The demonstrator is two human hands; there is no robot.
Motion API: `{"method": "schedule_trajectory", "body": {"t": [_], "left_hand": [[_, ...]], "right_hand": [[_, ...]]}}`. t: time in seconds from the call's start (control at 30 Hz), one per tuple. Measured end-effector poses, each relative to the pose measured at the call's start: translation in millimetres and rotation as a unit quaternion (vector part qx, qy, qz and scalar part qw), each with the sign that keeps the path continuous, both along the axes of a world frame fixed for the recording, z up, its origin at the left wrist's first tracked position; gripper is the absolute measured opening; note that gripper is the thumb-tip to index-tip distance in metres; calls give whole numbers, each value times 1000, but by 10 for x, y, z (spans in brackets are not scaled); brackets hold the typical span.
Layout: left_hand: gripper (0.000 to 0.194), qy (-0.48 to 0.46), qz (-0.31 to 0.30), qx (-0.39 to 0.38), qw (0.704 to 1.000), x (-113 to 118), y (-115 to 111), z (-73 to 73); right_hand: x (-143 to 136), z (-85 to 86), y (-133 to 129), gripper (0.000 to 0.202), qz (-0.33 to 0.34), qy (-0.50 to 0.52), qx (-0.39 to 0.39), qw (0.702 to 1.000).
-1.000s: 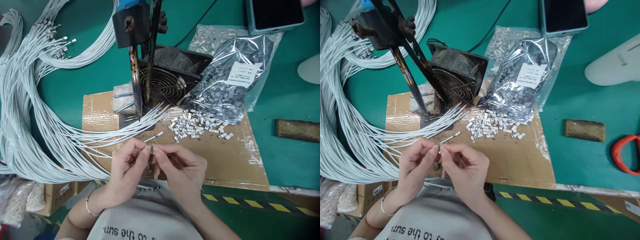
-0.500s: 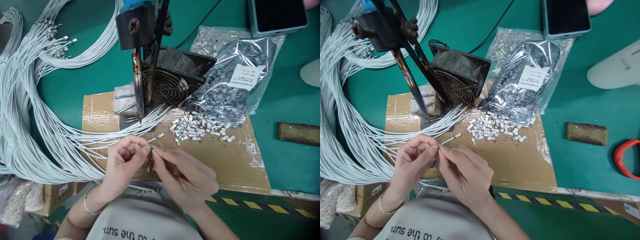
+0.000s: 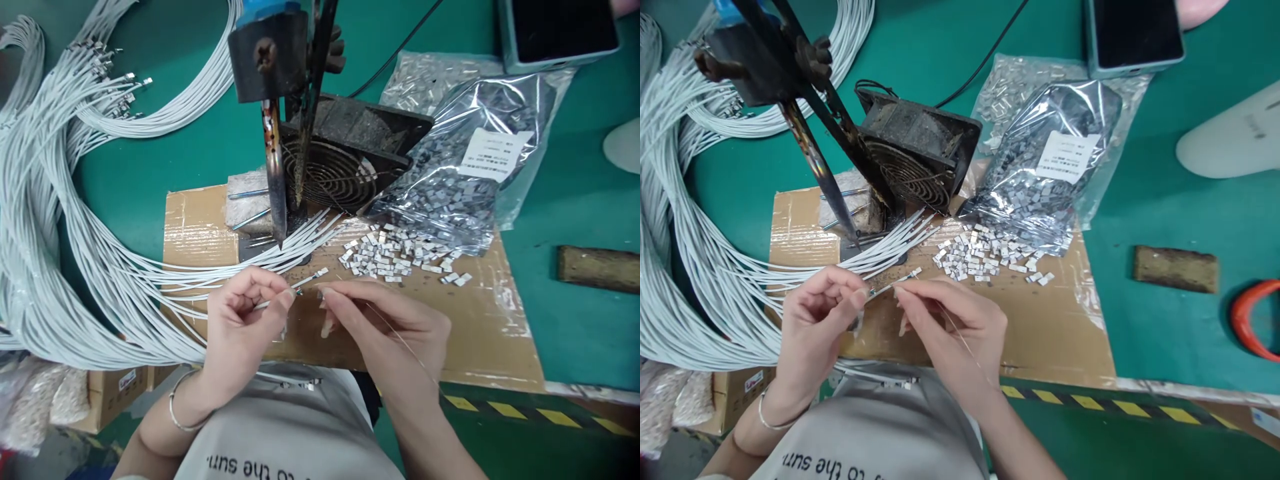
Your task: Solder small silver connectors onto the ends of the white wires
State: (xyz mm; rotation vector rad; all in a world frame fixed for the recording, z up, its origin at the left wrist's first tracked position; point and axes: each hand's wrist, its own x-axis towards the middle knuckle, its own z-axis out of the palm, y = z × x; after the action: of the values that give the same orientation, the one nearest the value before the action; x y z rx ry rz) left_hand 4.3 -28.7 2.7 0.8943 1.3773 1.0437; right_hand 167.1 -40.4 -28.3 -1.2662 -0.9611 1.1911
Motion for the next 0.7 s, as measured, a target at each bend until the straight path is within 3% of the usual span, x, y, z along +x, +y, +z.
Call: {"method": "schedule_trajectory", "body": {"t": [0.33, 0.7], "left_hand": [[13, 61, 5, 40, 997, 49, -62, -16], [16, 110, -6, 104, 988, 92, -96, -5]], "right_hand": [[-31, -9, 41, 19, 61, 80, -35, 994], [-103, -21, 18, 23, 65, 157, -39, 985]]}}
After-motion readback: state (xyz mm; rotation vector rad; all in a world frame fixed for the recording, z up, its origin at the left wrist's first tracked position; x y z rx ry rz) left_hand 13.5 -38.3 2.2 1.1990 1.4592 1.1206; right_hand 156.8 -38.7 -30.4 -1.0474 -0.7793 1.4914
